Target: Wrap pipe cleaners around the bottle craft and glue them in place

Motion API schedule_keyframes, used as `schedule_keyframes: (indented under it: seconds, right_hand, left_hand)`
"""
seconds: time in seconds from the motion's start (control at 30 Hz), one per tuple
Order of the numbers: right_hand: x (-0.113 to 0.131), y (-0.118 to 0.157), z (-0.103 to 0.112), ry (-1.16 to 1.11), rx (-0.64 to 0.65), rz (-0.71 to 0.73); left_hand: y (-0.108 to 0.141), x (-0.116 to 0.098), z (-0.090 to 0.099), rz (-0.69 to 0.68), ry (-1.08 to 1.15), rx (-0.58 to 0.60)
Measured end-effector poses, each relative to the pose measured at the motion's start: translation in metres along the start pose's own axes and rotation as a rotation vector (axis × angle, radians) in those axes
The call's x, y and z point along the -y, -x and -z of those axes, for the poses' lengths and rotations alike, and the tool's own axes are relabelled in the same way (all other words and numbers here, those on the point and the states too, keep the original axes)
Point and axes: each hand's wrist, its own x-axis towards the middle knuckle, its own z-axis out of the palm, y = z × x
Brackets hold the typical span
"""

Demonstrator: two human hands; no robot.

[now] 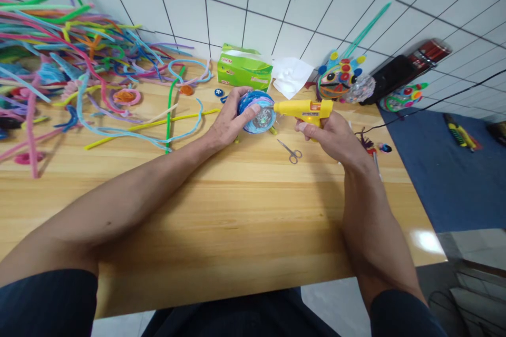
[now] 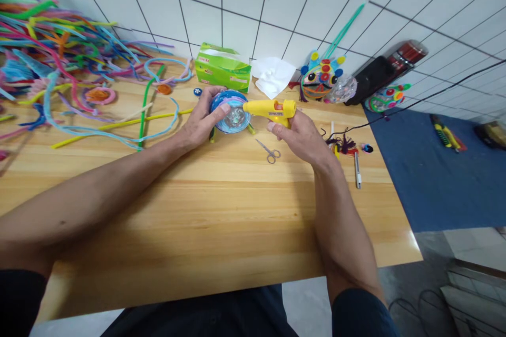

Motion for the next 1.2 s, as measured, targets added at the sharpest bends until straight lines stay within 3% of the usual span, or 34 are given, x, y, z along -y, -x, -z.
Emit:
schedule_keyframes:
  seconds: [0.27,0.63,1.2]
  right_hand:
    - [-0.012,-0.001,0.005,-0.003,0.008,0.034]
    - [0.006,0.001,-0.001,-0.049,0.023,-0.002]
    - [0.008,0.002,-0.003,-0.067,0.025,-0.026]
  left_hand:
    - [0.0,0.003,-0.001,-0.019,0.011,-0.01]
    - [-0.001,0.003,0.001,-0.011,-0.003,0.008]
    - [-0.001,-0.002,0.0,0.012,0.001,0.011]
